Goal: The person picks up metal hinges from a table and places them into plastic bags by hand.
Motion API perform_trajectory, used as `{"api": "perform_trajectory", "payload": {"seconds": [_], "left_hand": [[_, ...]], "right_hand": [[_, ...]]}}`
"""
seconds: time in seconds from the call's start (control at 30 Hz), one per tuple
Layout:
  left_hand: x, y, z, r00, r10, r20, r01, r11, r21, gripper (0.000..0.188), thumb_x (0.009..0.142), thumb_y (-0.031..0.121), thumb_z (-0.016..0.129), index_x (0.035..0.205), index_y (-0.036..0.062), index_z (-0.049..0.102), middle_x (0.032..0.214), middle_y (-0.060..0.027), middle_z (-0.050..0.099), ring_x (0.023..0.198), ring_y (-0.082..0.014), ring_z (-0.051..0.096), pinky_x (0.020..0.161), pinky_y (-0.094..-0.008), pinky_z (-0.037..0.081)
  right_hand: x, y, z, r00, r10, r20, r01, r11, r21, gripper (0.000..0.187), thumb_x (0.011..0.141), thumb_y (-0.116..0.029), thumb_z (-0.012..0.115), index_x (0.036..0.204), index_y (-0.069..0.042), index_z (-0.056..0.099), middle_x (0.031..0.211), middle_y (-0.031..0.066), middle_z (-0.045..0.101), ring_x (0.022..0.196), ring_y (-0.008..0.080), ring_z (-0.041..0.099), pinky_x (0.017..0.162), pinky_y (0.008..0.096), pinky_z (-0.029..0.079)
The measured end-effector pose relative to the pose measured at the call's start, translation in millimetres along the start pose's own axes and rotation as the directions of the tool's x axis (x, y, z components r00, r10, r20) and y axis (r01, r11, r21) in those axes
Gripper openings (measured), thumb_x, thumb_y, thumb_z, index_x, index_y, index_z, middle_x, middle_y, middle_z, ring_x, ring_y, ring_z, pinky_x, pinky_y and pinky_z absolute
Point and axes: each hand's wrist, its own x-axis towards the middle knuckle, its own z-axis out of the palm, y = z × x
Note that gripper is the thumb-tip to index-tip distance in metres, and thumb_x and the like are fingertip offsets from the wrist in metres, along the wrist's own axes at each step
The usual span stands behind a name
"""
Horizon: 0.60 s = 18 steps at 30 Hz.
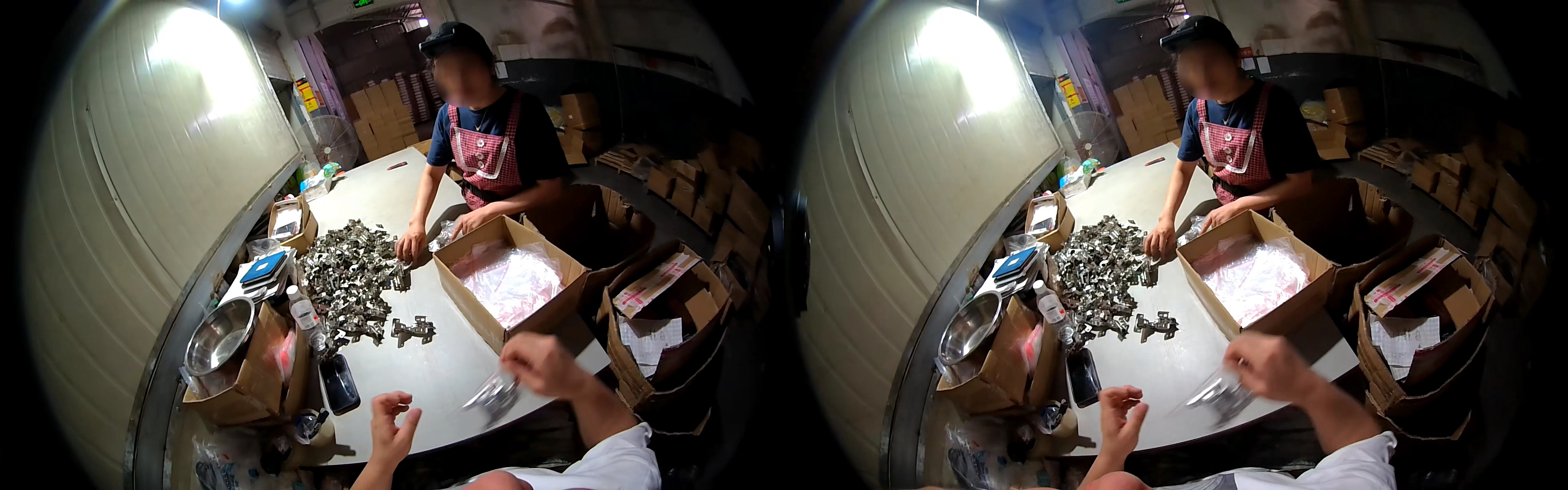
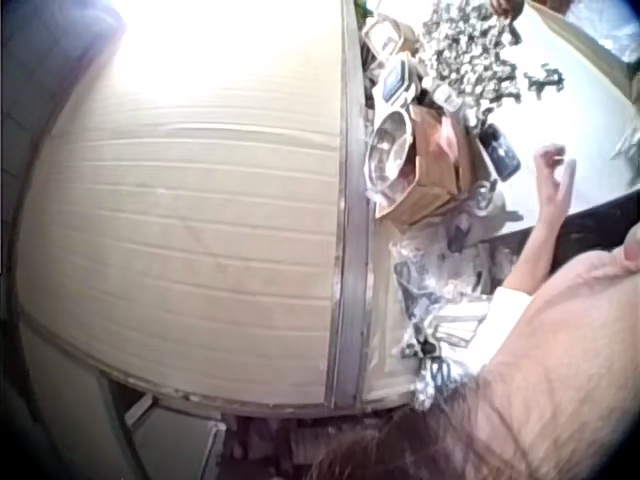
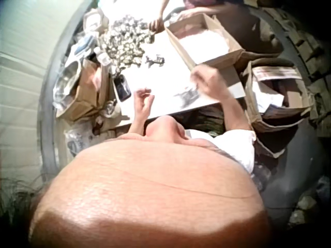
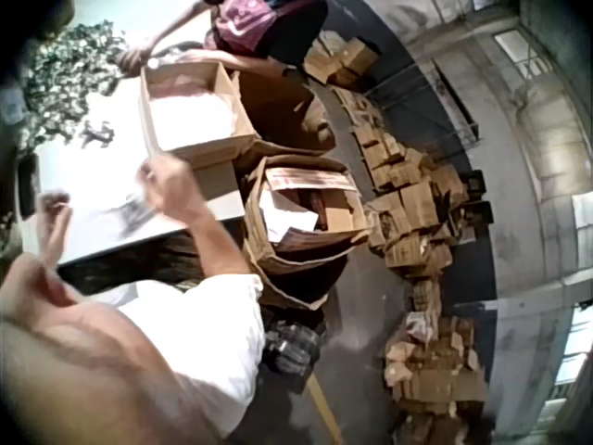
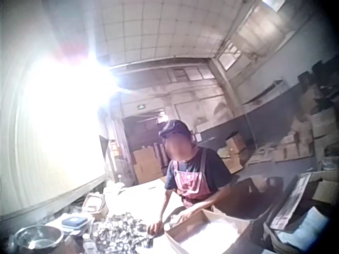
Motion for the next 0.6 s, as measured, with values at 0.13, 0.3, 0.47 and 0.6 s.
{"api": "perform_trajectory", "payload": {"seconds": [0.13,0.3,0.47,0.6], "left_hand": [[3,-44,5,0.989,-0.092,0.115,0.04,0.917,0.396,0.039,0.08,0.015,0.073,0.109,0.0026,0.049,0.109,-0.0119,0.056,0.101,-0.0233,0.056,0.083,-0.0349,0.047],[-2,-63,-2,0.989,-0.118,0.091,0.058,0.865,0.498,0.041,0.079,0.017,0.073,0.11,0.0021,0.05,0.108,-0.0137,0.055,0.1,-0.0273,0.055,0.084,-0.0375,0.047],[25,-94,11,0.978,-0.054,0.2,-0.063,0.842,0.535,0.041,0.078,0.018,0.069,0.109,0.0009,0.05,0.109,-0.0184,0.054,0.105,-0.0366,0.05,0.092,-0.0431,0.04],[66,-111,33,0.979,0.032,0.201,-0.142,0.815,0.562,0.041,0.077,0.016,0.069,0.11,0.0008,0.05,0.11,-0.0189,0.054,0.106,-0.0372,0.05,0.093,-0.0435,0.04]], "right_hand": [[31,22,-102,0.933,0.002,-0.361,-0.182,0.867,-0.465,0.005,0.077,0.005,0.048,0.079,0.001,0.052,0.076,0.018,0.053,0.072,0.036,0.057,0.062,0.043,0.045],[62,82,-157,0.793,-0.16,-0.588,-0.313,0.72,-0.619,0.006,0.084,0.0,0.057,0.082,0.002,0.052,0.084,0.0171,0.056,0.077,0.0343,0.059,0.067,0.0403,0.046],[66,143,-82,0.95,0.119,-0.288,-0.23,0.892,-0.39,0.015,0.078,-0.012,0.069,0.083,0.001,0.062,0.083,0.0191,0.061,0.08,0.0352,0.062,0.072,0.0395,0.05],[74,207,-24,0.765,0.544,0.346,-0.229,0.731,-0.643,0.063,0.071,-0.037,0.078,0.124,-0.01,0.056,0.119,0.0199,0.058,0.115,0.0341,0.054,0.094,0.041,0.046]]}}
